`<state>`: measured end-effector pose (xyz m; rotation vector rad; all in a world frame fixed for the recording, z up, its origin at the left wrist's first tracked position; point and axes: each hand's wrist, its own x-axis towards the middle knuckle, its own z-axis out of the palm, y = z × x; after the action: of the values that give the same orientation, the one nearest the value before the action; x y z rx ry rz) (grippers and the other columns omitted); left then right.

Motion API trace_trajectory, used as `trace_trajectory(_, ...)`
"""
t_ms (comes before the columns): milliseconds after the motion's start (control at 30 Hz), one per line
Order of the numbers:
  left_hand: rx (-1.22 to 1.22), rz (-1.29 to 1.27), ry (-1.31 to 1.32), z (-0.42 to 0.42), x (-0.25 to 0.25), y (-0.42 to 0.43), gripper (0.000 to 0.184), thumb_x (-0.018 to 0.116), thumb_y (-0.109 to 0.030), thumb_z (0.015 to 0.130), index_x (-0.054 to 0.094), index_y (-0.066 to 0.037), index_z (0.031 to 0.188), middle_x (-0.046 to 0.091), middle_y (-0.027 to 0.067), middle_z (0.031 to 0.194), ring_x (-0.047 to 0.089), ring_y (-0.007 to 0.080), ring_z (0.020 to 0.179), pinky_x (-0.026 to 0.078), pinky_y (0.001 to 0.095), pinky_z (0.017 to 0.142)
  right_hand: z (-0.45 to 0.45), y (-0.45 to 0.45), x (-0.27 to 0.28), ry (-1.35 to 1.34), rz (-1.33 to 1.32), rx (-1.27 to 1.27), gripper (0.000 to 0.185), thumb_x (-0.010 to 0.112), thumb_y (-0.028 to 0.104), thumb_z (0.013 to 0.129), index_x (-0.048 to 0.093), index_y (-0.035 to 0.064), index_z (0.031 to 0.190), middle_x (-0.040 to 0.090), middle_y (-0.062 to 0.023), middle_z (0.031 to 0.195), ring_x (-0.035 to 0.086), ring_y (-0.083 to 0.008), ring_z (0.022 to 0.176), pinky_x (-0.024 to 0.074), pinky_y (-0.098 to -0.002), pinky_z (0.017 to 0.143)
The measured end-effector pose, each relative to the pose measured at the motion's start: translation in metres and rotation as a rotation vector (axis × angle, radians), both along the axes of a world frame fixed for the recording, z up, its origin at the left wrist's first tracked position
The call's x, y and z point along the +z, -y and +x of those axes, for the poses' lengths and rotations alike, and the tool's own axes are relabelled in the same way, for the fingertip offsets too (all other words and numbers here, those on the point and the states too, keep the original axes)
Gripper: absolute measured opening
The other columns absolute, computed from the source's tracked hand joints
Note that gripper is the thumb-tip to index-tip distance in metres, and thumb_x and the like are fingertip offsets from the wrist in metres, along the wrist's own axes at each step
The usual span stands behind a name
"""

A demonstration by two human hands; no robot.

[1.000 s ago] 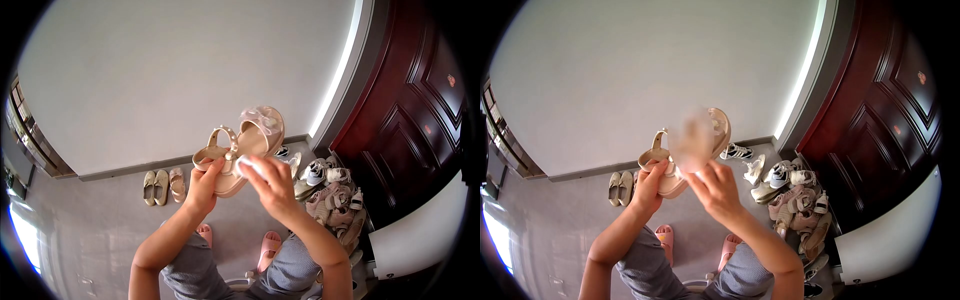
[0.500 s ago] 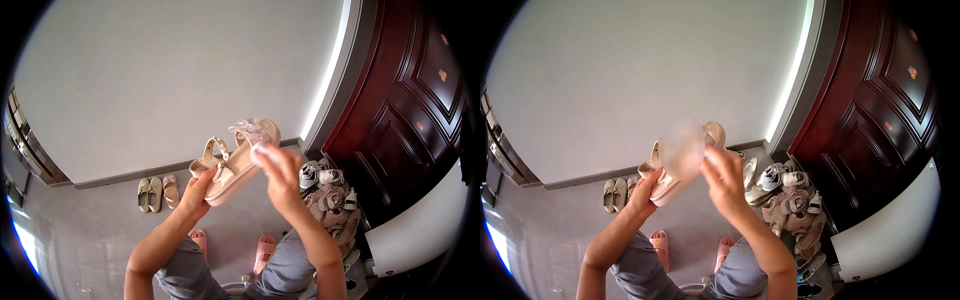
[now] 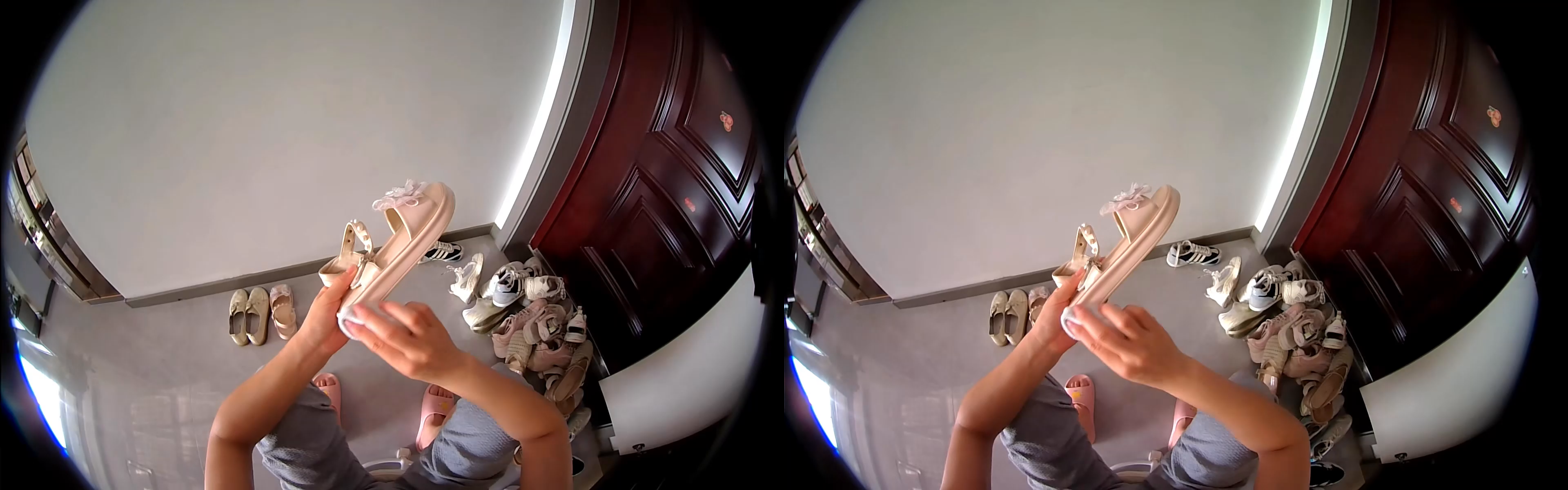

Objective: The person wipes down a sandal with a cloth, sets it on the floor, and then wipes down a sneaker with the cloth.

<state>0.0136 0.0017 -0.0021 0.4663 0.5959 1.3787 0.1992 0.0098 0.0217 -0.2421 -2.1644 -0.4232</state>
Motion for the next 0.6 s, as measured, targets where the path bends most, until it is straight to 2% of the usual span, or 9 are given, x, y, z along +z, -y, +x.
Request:
trace_trajectory(33,-0.064,0.017,-0.019,-0.002,0.001,0.001,0.035,0.055,-0.039,0.103,0.062,-0.011,0.123,0.071,0.0044,0.103,0.068,0.0158,0.089,0.058,0.0306,0.077,-0.001,0.0,-0.001,-0.015,0.048,0.026,0.038,0.075,0.008,0.08,0.074,0.0113,0.118,0.06,-0.0034,0.133,0.054,-0.0208,0.112,0.047,-0.0316,0.087)
trace_trajectory(67,-0.017,-0.053,-0.019,0.002,0.002,0.0,0.034,0.057,-0.039,0.102,0.063,-0.011,0.12,0.071,0.0045,0.102,0.069,0.0153,0.085,0.058,0.0294,0.072,-0.002,-0.001,-0.003,-0.031,0.095,0.051,0.038,0.077,0.009,0.078,0.075,0.0121,0.117,0.06,-0.0026,0.132,0.054,-0.0217,0.112,0.0466,-0.0313,0.089)
trace_trajectory(167,0.011,-0.049,-0.071,0.002,0.007,0.003,0.031,0.059,-0.038,0.101,0.063,-0.011,0.116,0.071,0.0036,0.099,0.069,0.0139,0.082,0.057,0.0286,0.068,0.017,-0.036,0.012,-0.154,0.115,-0.056,0.039,0.073,0.005,0.08,0.074,0.011,0.118,0.06,-0.0022,0.132,0.053,-0.0217,0.112,0.0485,-0.0318,0.085)
trace_trajectory(300,0.042,-0.132,-0.161,0.001,0.016,0.003,0.03,0.06,-0.04,0.1,0.064,-0.012,0.112,0.07,0.0007,0.092,0.068,0.0121,0.074,0.054,0.0271,0.058,0.044,-0.061,0.023,-0.389,-0.103,-0.334,0.048,0.073,-0.005,0.077,0.072,0.0104,0.122,0.06,-0.0049,0.13,0.053,-0.0261,0.109,0.0495,-0.0361,0.089)
trace_trajectory(400,0.053,-0.158,-0.196,0.001,0.012,0.0,0.032,0.058,-0.042,0.101,0.063,-0.013,0.114,0.07,0.0003,0.091,0.067,0.0114,0.073,0.053,0.0273,0.056,0.035,-0.051,0.02,-0.32,-0.06,-0.275,0.045,0.074,0.001,0.081,0.071,0.0113,0.124,0.06,-0.0042,0.131,0.054,-0.0246,0.109,0.049,-0.0343,0.089)
trace_trajectory(433,0.053,-0.157,-0.197,-0.003,0.005,-0.002,0.032,0.058,-0.042,0.101,0.063,-0.013,0.114,0.07,0.0003,0.091,0.067,0.0114,0.073,0.053,0.0273,0.056,0.028,-0.045,0.017,-0.238,0.003,-0.201,0.043,0.075,0.003,0.082,0.071,0.0116,0.123,0.06,-0.0037,0.131,0.054,-0.0235,0.108,0.0488,-0.0331,0.088)
trace_trajectory(500,-0.065,-0.026,-0.089,-0.016,-0.005,-0.004,0.043,0.059,-0.038,0.101,0.056,-0.008,0.131,0.068,0.007,0.117,0.068,0.017,0.102,0.057,0.0331,0.086,0.017,-0.038,0.006,-0.107,0.131,-0.101,0.042,0.079,0.009,0.078,0.074,0.0134,0.119,0.059,-0.0011,0.134,0.055,-0.0192,0.109,0.0474,-0.0302,0.09)
trace_trajectory(567,-0.084,-0.024,-0.111,-0.019,-0.004,-0.001,0.045,0.06,-0.041,0.101,0.056,-0.008,0.131,0.067,0.0069,0.119,0.067,0.0169,0.104,0.057,0.0334,0.086,0.019,-0.047,0.001,-0.194,0.125,-0.04,0.042,0.08,0.009,0.077,0.074,0.0128,0.119,0.059,-0.0019,0.134,0.055,-0.0205,0.11,0.0475,-0.0312,0.091)
trace_trajectory(600,-0.063,-0.046,-0.186,-0.015,0.002,0.002,0.044,0.061,-0.043,0.1,0.057,-0.01,0.129,0.069,0.0046,0.111,0.068,0.015,0.095,0.057,0.0312,0.076,0.023,-0.05,0.005,-0.269,0.113,-0.088,0.041,0.08,0.009,0.078,0.074,0.0117,0.119,0.06,-0.0033,0.133,0.055,-0.0217,0.111,0.0478,-0.0323,0.091)
